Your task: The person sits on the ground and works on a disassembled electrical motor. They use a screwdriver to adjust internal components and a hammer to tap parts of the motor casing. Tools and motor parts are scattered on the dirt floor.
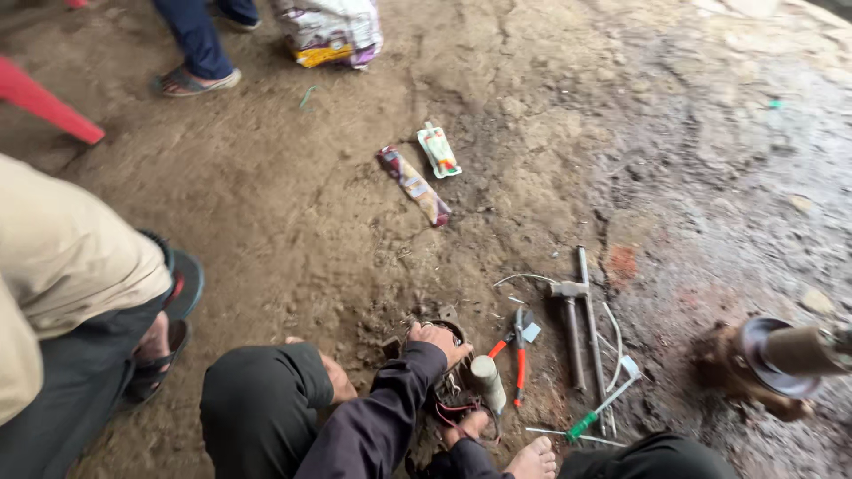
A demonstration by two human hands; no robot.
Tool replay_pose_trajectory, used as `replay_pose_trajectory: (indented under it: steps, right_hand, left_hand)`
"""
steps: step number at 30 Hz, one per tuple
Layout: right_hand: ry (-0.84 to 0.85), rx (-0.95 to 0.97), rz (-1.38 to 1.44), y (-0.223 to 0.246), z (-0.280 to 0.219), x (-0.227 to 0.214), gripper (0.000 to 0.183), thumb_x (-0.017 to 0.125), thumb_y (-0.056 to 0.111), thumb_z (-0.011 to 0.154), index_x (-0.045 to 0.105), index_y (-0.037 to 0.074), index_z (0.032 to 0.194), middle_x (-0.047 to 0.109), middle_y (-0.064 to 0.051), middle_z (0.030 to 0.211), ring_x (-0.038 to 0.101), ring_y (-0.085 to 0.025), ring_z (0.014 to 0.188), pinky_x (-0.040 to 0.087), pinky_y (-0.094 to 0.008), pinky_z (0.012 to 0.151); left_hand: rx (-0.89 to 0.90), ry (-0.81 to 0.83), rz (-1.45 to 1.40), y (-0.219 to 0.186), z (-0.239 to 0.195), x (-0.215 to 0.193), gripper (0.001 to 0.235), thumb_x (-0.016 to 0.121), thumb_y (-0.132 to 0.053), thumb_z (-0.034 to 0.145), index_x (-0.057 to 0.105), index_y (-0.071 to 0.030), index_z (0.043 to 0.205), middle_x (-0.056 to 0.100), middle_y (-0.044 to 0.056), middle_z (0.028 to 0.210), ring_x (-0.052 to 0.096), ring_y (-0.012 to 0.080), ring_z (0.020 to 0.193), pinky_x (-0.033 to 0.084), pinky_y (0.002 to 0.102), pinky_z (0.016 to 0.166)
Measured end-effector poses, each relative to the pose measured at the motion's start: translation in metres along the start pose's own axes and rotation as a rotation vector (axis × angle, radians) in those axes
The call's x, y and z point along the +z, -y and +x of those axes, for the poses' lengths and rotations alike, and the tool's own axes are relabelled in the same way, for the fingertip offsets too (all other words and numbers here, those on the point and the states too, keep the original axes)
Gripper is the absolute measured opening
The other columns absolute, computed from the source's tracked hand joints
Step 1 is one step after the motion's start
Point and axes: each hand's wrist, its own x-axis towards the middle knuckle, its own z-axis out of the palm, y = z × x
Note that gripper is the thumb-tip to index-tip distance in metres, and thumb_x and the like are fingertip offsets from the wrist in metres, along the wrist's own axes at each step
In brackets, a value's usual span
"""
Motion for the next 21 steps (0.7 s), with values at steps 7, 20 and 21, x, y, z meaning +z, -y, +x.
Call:
replay_pose_trajectory:
  steps: [7, 20, 21]
  right_hand:
    - [-0.020, -0.038, 0.021, 0.007, -0.013, -0.004, 0.039, 0.039, 0.044, 0.101, 0.057, 0.012, 0.113, 0.062, -0.013, 0.113, 0.059, -0.036, 0.104, 0.048, -0.065, 0.090]
    - [0.323, -0.081, -0.085, 0.001, -0.029, 0.044, 0.044, 0.058, 0.034, 0.100, 0.060, 0.006, 0.133, 0.067, -0.011, 0.125, 0.064, -0.033, 0.115, 0.052, -0.057, 0.098]
    - [0.354, -0.062, -0.080, -0.002, -0.031, 0.049, 0.045, 0.060, 0.032, 0.100, 0.059, 0.003, 0.134, 0.067, -0.012, 0.125, 0.066, -0.034, 0.115, 0.053, -0.056, 0.098]
  left_hand:
    - [0.134, 0.037, 0.047, 0.006, 0.017, -0.025, 0.073, 0.048, -0.072, 0.093, 0.076, -0.010, 0.119, 0.072, 0.017, 0.123, 0.064, 0.0319, 0.121, 0.036, 0.050, 0.112]
    - [-0.145, -0.375, -0.513, 0.107, 0.036, -0.028, 0.065, 0.051, -0.055, 0.093, 0.047, -0.025, 0.151, 0.037, 0.017, 0.158, 0.045, 0.0404, 0.135, 0.038, 0.050, 0.109]
    - [-0.130, -0.389, -0.580, 0.115, 0.036, -0.023, 0.064, 0.049, -0.055, 0.095, 0.048, -0.023, 0.151, 0.041, 0.015, 0.158, 0.047, 0.0389, 0.136, 0.039, 0.049, 0.110]
